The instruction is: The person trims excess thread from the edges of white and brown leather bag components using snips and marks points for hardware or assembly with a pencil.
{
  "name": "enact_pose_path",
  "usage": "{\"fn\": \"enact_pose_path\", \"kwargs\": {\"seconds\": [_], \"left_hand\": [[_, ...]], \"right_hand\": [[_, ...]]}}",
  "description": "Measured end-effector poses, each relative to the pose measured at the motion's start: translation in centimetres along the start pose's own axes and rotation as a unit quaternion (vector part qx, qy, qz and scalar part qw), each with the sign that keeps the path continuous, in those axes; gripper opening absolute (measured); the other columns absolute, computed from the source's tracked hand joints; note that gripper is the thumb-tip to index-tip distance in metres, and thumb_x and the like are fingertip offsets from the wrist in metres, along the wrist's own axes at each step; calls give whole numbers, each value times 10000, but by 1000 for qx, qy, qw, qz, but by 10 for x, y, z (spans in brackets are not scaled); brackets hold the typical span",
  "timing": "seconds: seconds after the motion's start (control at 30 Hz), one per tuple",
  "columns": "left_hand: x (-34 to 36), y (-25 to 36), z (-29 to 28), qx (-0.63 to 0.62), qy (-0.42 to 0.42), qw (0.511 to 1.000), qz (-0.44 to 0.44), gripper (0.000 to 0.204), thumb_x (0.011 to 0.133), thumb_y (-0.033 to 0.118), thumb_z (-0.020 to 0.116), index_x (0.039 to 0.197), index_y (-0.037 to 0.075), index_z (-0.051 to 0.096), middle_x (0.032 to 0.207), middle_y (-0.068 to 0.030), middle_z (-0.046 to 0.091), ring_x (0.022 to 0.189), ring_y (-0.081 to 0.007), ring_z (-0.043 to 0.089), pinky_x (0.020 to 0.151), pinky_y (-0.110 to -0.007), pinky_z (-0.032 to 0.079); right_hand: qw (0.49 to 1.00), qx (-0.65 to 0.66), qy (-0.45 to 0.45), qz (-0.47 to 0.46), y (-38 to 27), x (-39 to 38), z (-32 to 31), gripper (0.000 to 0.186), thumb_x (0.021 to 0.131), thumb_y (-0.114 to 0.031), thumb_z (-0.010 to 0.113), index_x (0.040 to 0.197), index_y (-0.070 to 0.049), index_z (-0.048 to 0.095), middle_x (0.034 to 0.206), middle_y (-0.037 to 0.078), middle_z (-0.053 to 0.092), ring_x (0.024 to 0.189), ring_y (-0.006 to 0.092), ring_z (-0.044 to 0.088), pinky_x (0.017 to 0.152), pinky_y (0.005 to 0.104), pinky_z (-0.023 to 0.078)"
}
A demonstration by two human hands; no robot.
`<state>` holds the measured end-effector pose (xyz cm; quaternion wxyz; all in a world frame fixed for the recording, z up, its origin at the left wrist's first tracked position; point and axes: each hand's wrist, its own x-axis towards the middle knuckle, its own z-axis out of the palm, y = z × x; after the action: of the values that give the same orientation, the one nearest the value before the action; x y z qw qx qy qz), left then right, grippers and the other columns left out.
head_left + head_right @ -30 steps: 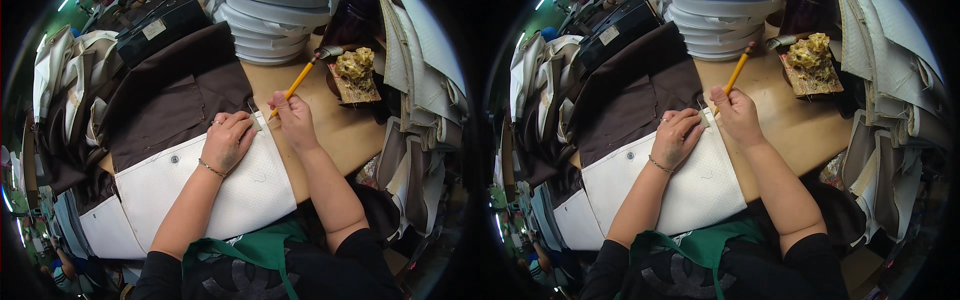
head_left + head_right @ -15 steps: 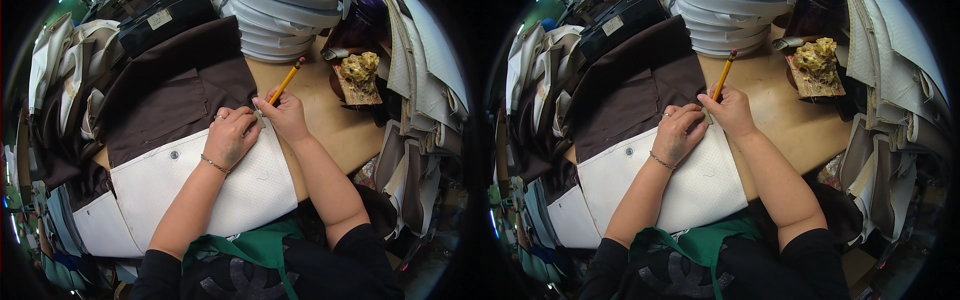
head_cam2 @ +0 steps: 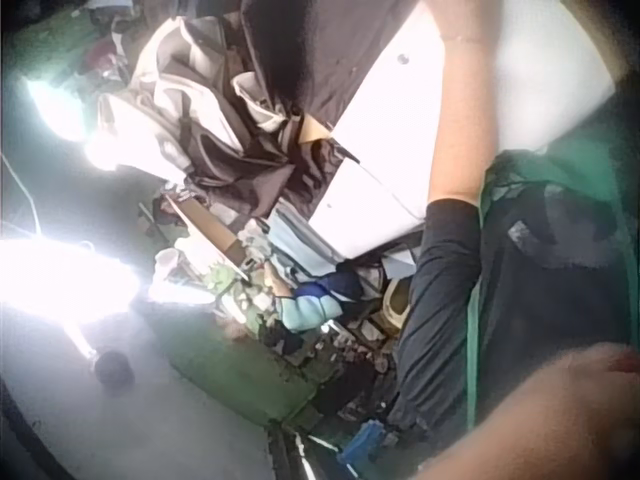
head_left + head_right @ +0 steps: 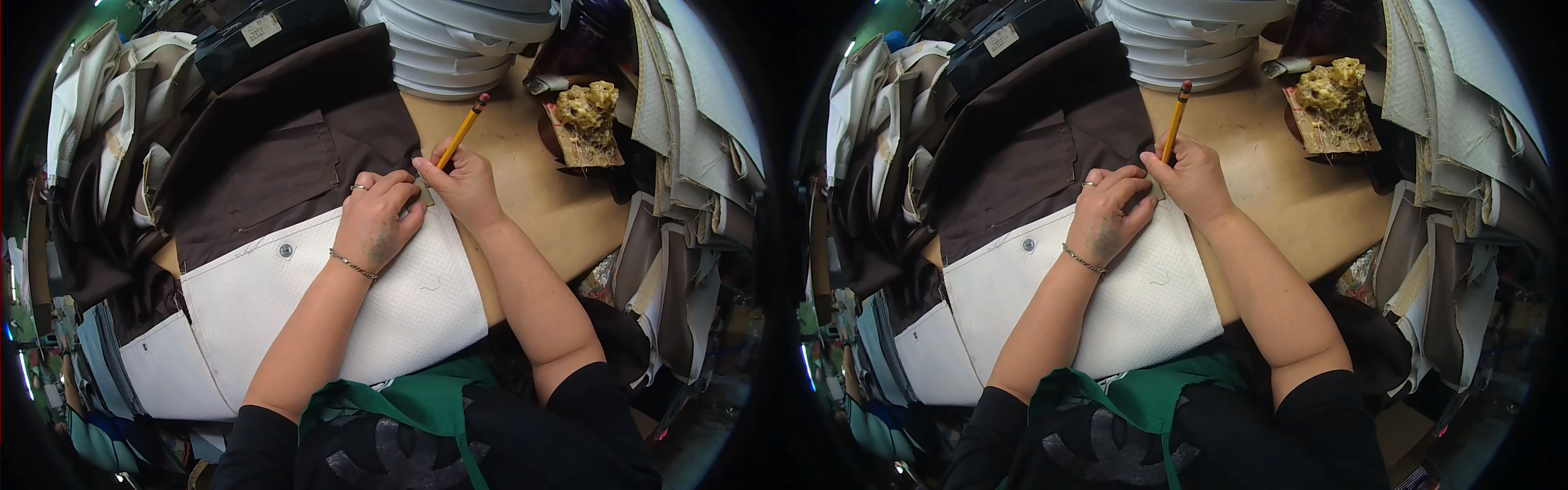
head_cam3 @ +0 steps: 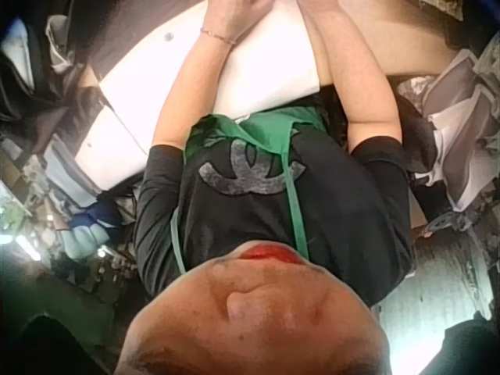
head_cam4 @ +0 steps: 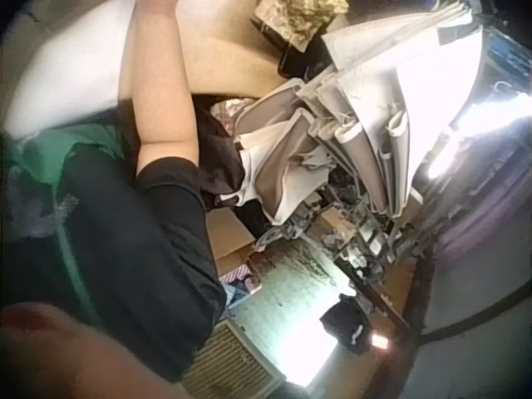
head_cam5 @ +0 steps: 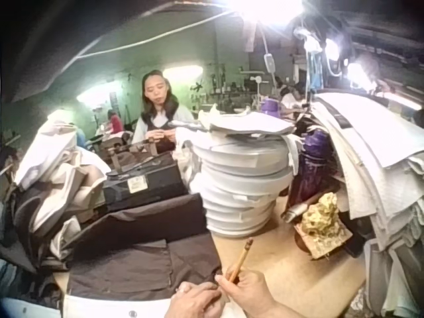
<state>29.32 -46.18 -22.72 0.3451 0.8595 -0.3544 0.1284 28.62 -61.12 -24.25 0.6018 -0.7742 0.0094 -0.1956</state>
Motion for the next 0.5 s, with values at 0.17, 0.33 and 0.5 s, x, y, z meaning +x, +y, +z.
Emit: {"fn": "enact_pose_path", "kwargs": {"seconds": [0.17, 0.33, 0.5], "left_hand": [[-1, 0, -1, 2, 3, 1000, 2, 141, 656, 115, 688, 778, 68, 638, 919, 7, 621, 762, -216, 523, 657, -323, 480], [-1, -3, 0, 3, 9, 1000, 5, 138, 652, 114, 690, 773, 73, 639, 913, 9, 623, 761, -215, 526, 651, -326, 483], [1, 1, 0, -9, 4, 1000, -2, 175, 639, 86, 714, 795, 50, 644, 921, -28, 637, 727, -211, 520, 677, -303, 446]], "right_hand": [[999, -29, 14, -39, -2, 0, 1, 221, 791, -67, 664, 668, -53, 482, 585, -20, 482, 546, 37, 422, 494, 203, 363], [999, -37, -4, -9, -5, -1, -1, 147, 759, -67, 647, 715, -26, 513, 676, 69, 558, 582, 158, 523, 554, 273, 427], [999, -42, 2, -18, -3, -2, -1, 149, 760, -62, 641, 711, -30, 504, 665, 69, 546, 575, 157, 513, 551, 274, 423]]}}
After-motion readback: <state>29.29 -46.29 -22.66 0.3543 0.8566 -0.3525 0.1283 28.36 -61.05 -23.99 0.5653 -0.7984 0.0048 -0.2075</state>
